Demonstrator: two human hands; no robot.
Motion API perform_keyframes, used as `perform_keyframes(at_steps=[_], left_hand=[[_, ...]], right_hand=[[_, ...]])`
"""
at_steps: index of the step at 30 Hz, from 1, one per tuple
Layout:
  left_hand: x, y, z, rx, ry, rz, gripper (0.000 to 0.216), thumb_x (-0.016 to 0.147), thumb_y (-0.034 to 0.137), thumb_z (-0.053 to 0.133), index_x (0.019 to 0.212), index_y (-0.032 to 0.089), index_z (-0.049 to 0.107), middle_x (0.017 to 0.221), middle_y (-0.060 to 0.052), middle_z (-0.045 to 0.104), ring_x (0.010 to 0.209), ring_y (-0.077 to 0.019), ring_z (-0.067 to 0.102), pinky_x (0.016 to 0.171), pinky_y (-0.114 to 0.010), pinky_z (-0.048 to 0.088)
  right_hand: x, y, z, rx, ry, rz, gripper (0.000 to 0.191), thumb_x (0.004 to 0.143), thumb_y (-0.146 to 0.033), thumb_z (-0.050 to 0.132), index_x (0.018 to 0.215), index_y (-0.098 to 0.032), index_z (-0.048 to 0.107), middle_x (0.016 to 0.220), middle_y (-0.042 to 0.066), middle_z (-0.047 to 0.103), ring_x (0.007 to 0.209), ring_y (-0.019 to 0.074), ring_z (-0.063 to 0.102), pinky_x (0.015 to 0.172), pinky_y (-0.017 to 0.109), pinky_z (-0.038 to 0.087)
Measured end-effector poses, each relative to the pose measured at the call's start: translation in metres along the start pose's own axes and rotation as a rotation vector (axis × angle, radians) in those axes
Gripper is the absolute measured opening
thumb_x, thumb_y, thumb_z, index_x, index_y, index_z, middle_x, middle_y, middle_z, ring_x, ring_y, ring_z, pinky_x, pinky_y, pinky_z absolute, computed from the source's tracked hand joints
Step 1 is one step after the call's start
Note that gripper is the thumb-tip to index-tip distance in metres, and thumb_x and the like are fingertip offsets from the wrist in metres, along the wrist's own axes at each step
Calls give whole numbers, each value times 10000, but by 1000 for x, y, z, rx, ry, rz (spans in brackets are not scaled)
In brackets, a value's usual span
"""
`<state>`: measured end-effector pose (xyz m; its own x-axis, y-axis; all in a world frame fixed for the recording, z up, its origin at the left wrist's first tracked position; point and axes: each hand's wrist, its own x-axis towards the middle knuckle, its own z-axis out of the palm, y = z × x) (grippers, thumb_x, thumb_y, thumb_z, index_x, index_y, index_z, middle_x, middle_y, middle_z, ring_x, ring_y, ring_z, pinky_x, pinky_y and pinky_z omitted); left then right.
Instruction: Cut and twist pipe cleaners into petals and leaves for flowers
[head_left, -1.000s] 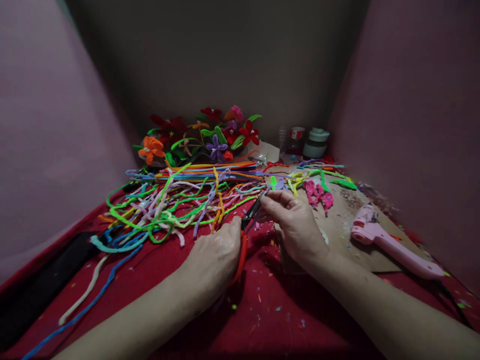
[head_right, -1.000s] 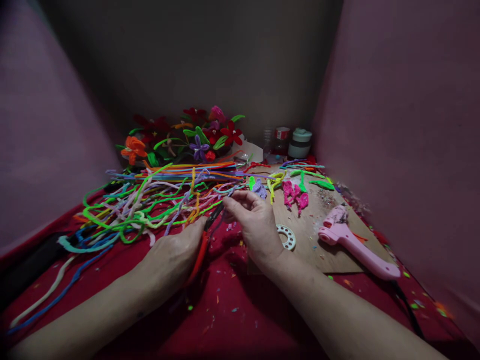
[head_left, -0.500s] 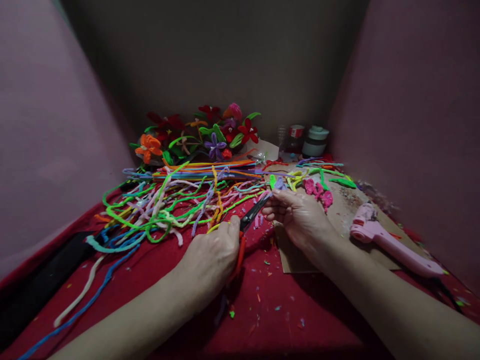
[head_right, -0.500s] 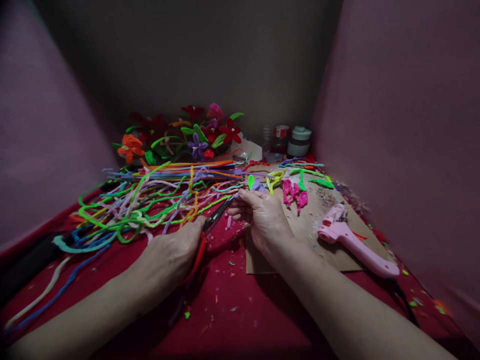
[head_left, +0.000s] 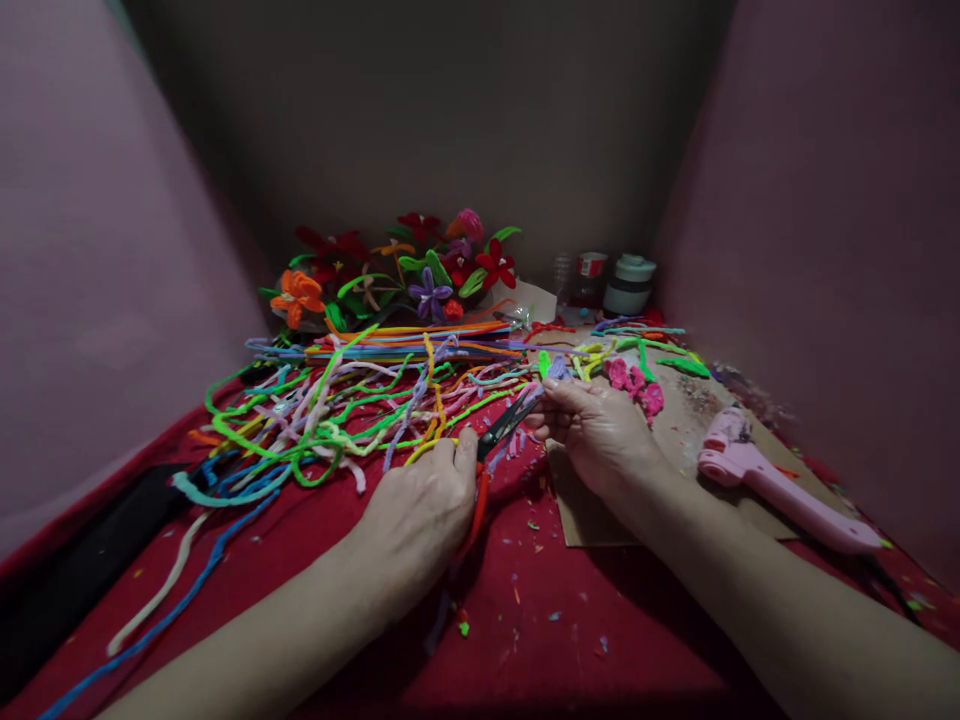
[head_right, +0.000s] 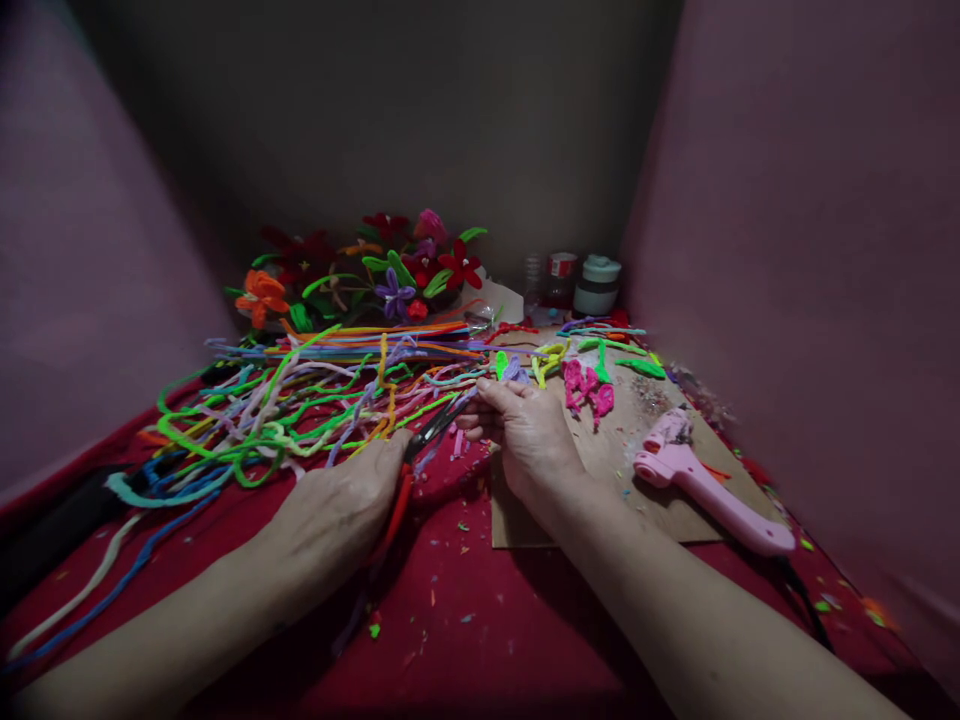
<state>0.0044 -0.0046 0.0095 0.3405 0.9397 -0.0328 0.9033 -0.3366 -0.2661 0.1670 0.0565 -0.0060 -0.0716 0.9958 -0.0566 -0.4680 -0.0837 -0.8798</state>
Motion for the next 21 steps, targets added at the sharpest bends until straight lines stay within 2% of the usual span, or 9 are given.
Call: perform_keyframes(at_steps=[5,14,21], left_hand=[[1,0,0,-63,-14,9,351,841,50,236,1137,101,417,927,-121,569,769,-216,605,589,-336,507],[1,0,8,-44,-13,23,419,833,16,227,1229,58,357,975,-156,581,775,-213,625,625,-335,519],[2,0,9,-33,-26,27,428,823,16,220,1225,55,361,954,-156,587,744,-222,633,609,-351,523]], right_hand=[[-1,-1,1,13,-12,43,148,653,-236,649,582,-120,593,530,41,625,435,121,579,445,238,465],[-2,1,1,44,-14,91,134,678,-213,616,587,-117,592,535,43,630,434,121,593,430,219,476],[-2,0,1,31,-15,94,134,683,-198,596,578,-121,567,519,42,627,421,122,590,425,214,483]])
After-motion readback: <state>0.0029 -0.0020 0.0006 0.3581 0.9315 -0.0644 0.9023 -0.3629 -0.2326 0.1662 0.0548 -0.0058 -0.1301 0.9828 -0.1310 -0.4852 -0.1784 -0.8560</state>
